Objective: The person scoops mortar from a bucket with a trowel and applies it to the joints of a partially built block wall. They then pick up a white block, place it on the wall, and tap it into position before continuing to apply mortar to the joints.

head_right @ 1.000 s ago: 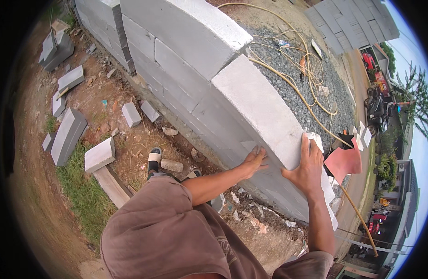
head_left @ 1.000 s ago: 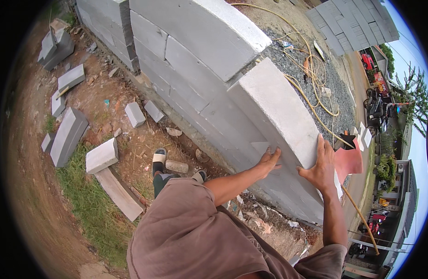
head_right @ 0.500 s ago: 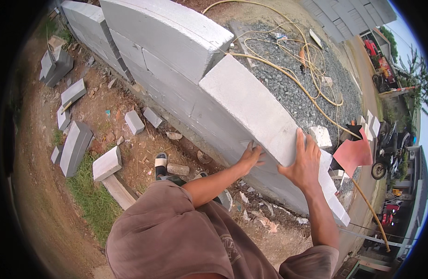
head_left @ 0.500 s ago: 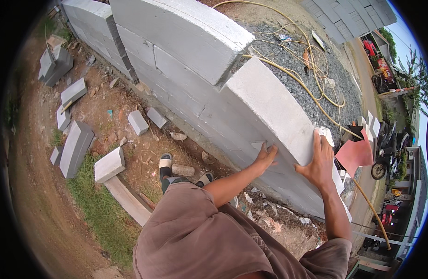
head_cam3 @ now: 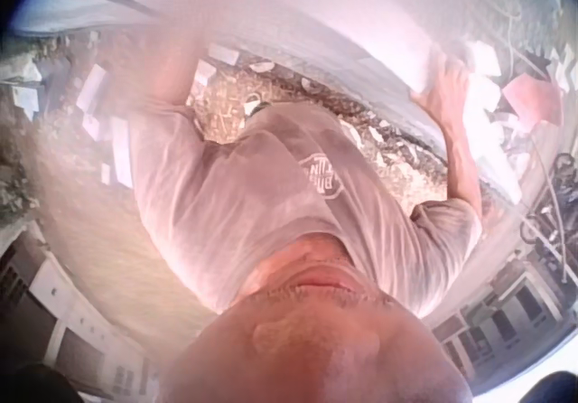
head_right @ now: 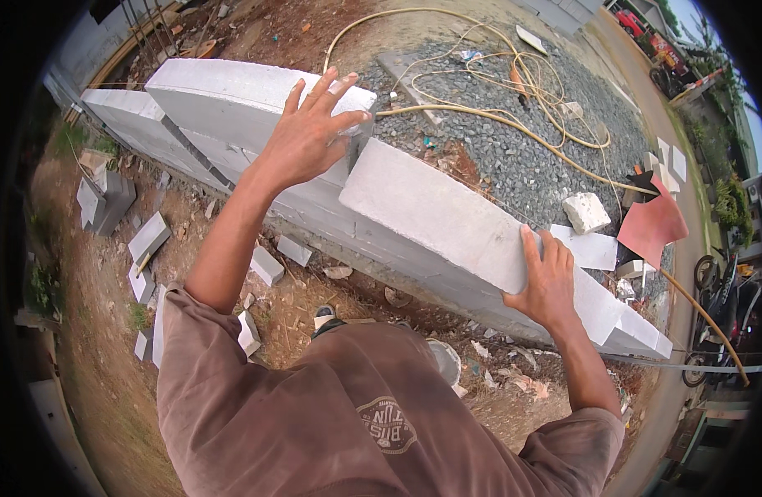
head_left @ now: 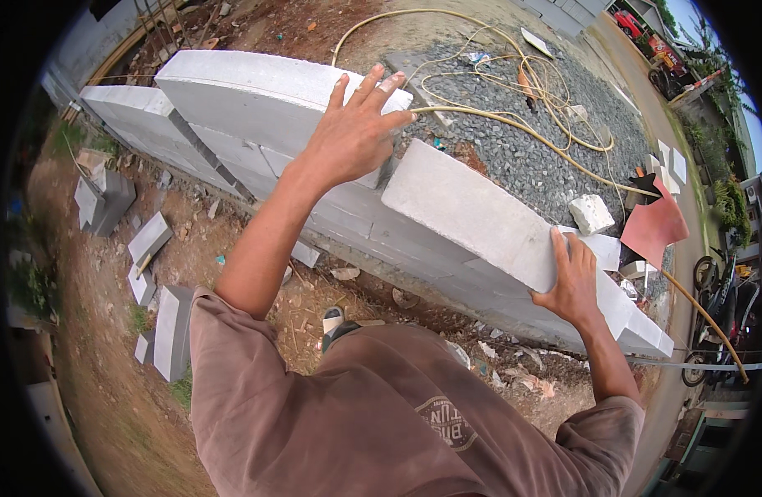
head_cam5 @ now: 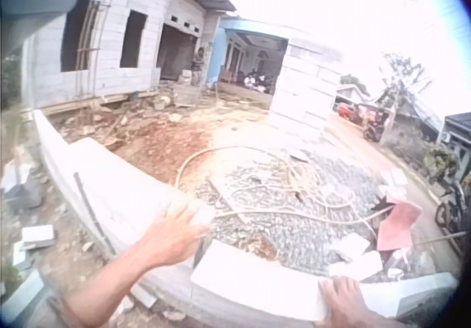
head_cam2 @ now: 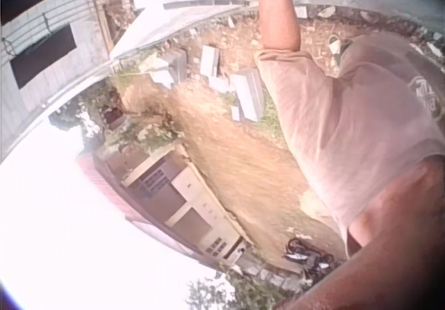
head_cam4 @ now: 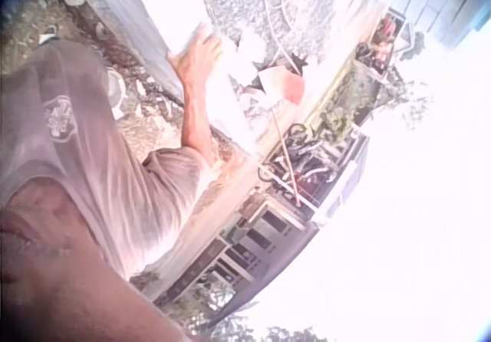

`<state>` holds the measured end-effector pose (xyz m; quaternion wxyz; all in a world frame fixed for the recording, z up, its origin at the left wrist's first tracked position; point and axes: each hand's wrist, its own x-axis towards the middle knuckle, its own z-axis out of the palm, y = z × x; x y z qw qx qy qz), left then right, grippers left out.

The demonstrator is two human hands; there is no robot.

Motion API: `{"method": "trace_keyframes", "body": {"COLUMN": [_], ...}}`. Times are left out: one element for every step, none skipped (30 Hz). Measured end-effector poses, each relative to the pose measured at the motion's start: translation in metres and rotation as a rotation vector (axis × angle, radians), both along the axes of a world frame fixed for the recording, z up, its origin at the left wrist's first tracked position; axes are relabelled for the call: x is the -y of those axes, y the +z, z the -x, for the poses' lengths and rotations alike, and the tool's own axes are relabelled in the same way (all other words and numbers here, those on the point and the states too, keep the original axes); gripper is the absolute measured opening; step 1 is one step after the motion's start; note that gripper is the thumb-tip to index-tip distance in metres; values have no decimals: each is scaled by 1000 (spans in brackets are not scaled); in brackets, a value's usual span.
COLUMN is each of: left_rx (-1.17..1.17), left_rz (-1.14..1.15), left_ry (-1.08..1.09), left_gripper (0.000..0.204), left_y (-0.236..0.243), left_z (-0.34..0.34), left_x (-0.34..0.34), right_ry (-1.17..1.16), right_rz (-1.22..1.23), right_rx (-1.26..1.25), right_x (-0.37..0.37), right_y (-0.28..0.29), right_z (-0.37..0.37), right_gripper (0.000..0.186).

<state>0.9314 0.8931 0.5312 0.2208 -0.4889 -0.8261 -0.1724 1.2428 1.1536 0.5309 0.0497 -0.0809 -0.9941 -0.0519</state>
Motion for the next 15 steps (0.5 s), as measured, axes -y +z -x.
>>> {"method": "trace_keyframes", "body": {"left_rx": [15, 72, 2, -69, -141, -196, -251, -305, -289, -270, -250, -325, -304, -283, -272], "left_rz": [128, 146, 192, 237, 281, 174, 65, -44, -47, -42, -37, -122, -113, -103, -92], "left_ry": [-58, -69, -63, -57, -48, -65, -78, -89, -94, -94, -91, -140, -155, -167, -169], "left_gripper": [33, 27, 23, 19, 15, 12, 9, 6, 7, 8, 9, 11, 11, 12, 13], "left_y": [2, 1, 0, 0, 0, 0, 0, 0, 3, 11, 18, 20, 20, 19, 19], "left_z": [4, 5, 7, 11, 16, 20, 25, 28, 28, 26, 25, 28, 26, 22, 20], "left_x": [-6, -10, -14, -19, -23, -27, -30, -32, -36, -36, -36, -34, -33, -32, -30], "right_ry": [-2, -4, -12, -20, -26, -32, -26, -17, -18, -41, -62, -71, -67, -60, -42], "right_rz": [3, 6, 8, 5, 1, -3, -5, -7, -7, 11, 28, 50, 62, 73, 84], "right_rx": [1, 1, 7, 10, 13, 19, 22, 25, 34, 63, 92, 126, 135, 145, 144], "right_x": [1, 3, 4, 4, 3, 4, 2, -1, -4, -7, -12, -18, -26, -37, -47], "right_y": [1, 2, 2, 2, 2, 2, 3, 5, 6, 8, 13, 15, 16, 16, 18], "right_z": [1, 3, 2, 1, 1, -1, -1, 1, 1, 5, 12, 21, 25, 29, 36], "right_gripper": [110, 110, 110, 109, 109, 108, 108, 109, 109, 109, 109, 110, 109, 109, 109]}}
